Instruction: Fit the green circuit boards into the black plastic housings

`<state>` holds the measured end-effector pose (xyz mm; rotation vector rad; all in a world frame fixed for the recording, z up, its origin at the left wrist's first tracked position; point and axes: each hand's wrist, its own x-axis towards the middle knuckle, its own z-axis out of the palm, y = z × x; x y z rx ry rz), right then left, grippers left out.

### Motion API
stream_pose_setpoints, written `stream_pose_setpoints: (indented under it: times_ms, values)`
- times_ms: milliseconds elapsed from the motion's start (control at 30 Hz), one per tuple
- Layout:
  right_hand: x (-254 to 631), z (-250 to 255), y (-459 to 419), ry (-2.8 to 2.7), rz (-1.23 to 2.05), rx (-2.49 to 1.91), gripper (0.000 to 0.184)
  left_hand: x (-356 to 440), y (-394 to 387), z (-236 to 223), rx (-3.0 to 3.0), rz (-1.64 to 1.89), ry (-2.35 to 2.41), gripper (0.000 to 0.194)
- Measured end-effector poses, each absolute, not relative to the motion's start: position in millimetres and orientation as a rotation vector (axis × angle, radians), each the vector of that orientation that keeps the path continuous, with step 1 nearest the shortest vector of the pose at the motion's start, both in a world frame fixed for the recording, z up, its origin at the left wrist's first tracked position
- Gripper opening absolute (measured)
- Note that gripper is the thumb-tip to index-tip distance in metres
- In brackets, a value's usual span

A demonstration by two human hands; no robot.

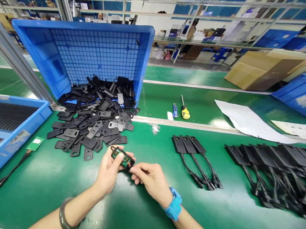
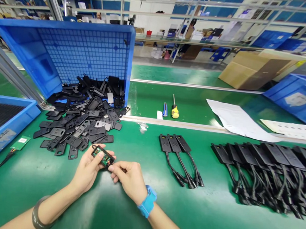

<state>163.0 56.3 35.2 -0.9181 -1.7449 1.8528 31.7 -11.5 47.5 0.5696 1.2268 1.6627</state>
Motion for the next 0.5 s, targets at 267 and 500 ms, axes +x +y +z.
stream_pose_setpoints:
  times_ms: [267, 500]
  values:
    - [158.9, 31.5, 55.7, -1.89, 1.579, -0.991, 0.036, 37.9, -16.9, 51.5, 0.71, 1.726, 1.406, 0.029]
    - [161.4, 41.1, 60.9, -2.166, 1.248, -0.747, 0.033, 25.8, -7.5, 51.7, 0.692, 1.507, 1.376, 0.036]
